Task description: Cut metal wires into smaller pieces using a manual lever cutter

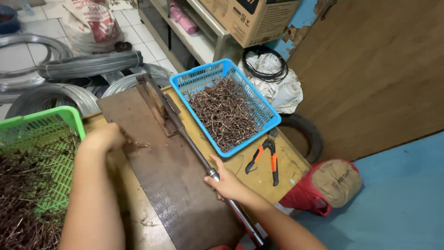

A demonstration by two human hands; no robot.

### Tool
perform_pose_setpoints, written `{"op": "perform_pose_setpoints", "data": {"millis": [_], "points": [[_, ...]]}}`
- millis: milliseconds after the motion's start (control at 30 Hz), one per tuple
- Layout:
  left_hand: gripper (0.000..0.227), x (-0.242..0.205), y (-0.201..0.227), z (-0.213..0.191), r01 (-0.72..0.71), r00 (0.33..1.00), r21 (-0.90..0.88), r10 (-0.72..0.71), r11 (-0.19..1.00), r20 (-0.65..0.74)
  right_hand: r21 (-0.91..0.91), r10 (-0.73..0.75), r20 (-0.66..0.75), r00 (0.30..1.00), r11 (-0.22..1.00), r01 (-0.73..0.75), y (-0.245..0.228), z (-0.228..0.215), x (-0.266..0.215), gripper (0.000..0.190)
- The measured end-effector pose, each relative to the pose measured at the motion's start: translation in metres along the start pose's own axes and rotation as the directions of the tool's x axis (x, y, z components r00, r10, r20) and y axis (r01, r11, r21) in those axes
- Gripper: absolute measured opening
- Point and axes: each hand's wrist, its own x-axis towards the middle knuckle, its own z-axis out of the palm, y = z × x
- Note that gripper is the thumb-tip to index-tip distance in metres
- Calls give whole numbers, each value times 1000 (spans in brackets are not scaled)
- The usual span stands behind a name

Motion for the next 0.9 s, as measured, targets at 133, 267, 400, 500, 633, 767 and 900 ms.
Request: {"op": "perform_pose_setpoints", "data": {"millis": [133,267,400,500,633,767,900], "points": [[34,43,-23,11,-99,991,156,84,983,100,-122,130,-24,991,984,-132,-29,7,-12,80],[28,-22,40,-16,-339,927,-523,372,782,-45,-58,45,-31,998,997,-47,-18,5,-6,78],[51,-30,62,-9,-389,874,-906,378,169,-305,-28,-34,-33,999,999,33,-12,4,-5,77],[40,43,15,17,-248,929,-775,-85,581,-361,-27,-26,-38,999,999,25,-18,3,-8,76],[43,170,-65,89,-191,868,-832,-306,521,-391,-22,-15,-33,999,1000,14,-18,3,-9,75],[40,161,-65,97,-233,872,-920,-350,316,-342,-53,-26,-39,999,998,24,-27,5,-15,80],[46,154,-58,97,-260,893,-929,-301,263,-335,-121,-47,-47,998,992,41,-44,5,-22,79]]}}
